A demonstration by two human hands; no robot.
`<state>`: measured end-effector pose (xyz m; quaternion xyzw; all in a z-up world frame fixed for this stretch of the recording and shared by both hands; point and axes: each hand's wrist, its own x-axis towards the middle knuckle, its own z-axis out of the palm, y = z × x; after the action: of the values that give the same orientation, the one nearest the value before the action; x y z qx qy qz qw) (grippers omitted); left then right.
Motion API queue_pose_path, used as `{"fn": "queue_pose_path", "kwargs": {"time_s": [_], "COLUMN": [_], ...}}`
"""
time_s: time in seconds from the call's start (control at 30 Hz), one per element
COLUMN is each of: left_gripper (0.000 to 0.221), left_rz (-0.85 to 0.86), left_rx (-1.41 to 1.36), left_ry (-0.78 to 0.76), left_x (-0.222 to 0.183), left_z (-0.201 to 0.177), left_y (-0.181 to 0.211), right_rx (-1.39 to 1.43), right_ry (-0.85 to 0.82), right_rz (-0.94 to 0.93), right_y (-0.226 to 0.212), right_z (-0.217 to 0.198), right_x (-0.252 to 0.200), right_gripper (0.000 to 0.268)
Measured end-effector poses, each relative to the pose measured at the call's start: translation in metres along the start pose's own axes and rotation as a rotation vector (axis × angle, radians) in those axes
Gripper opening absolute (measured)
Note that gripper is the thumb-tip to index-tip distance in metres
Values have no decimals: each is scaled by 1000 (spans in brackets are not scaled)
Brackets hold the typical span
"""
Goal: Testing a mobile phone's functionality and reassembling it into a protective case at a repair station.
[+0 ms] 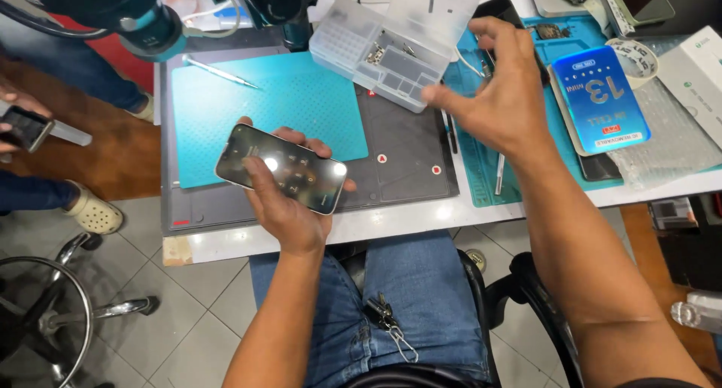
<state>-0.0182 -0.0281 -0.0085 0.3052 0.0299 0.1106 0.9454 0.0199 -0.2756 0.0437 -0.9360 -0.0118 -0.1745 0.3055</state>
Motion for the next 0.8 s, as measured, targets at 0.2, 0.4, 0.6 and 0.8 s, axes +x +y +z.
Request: {"fn": "queue_pose_path", "kwargs": {"time_s": [0.2,0.4,0.6,0.8], "left_gripper": [64,67,69,72], "left_rz": [-32,-27,-64,-55], "left_rx": [-8,2,-33,-7], "left_ry": [-24,-17,-62,-38], "left_x": [3,3,5,4], "left_z": [-5,-7,-9,-7], "left_y": [-2,-2,-1,0], "right_rx": [-281,-148,15,100], "right_ry": [-268,-287,-463,-444], "right_rz": [72,-198,-22,-127], "right_y": [-16,24,24,39], "right_z": [10,19,-3,-1], "right_x": [20,50,66,67], "right_gripper": [109,95,96,129]}}
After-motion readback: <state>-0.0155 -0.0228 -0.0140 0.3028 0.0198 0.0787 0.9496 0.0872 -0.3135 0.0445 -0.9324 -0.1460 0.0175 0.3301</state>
